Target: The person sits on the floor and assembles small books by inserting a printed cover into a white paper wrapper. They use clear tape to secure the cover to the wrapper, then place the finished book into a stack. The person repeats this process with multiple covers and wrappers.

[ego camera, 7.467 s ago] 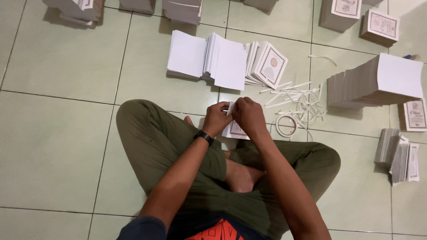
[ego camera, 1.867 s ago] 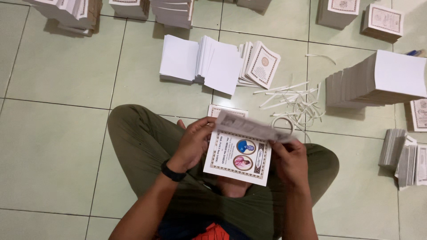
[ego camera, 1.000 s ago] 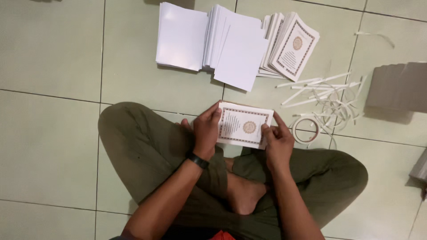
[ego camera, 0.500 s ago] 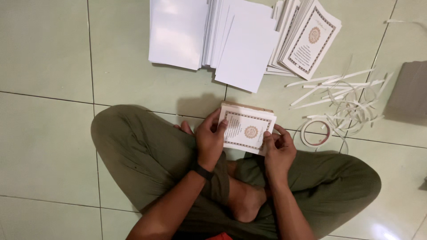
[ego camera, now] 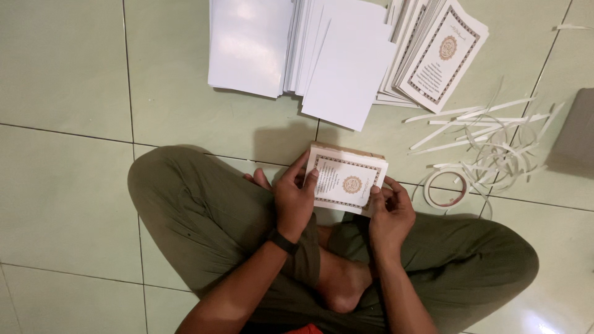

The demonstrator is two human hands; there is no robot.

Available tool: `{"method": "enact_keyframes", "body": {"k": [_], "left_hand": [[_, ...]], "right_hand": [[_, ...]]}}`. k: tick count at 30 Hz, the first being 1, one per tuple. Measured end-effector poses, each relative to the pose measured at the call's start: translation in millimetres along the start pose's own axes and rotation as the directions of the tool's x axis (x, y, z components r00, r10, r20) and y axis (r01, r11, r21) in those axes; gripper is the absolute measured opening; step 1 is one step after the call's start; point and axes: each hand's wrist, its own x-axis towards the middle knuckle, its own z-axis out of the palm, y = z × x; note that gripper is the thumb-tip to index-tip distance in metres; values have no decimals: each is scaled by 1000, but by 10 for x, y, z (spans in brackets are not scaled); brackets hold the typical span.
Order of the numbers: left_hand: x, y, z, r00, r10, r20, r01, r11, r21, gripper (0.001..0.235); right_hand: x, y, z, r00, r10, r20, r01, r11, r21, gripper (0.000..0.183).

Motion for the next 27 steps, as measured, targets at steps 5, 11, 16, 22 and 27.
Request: {"method": "enact_keyframes", "body": {"k": [5,11,16,22,27], "left_hand": [[87,-418,81,1000,9,-2,-9,999,36,46],[212,-770,170,999,52,6,-52,991,123,45],[189,-827,185,999,51,-6,-49,983,174,44],[136,-551,119,999,38,-3,-38,992,122,44],[186,-792,180,999,31,9,-32,993,118,47]], "right_hand": [[-26,-28,35,1000,8,-14,-8,1000,11,29],[-23,-22,42,1000,14,-17,-14,1000,24,30],[-33,-76,69,999,16,-28,-15,999,34,28],[4,26,66,1000,23,-19,-23,999,36,29],[14,4,58,999,48,-22,-47,998,44,27]]}}
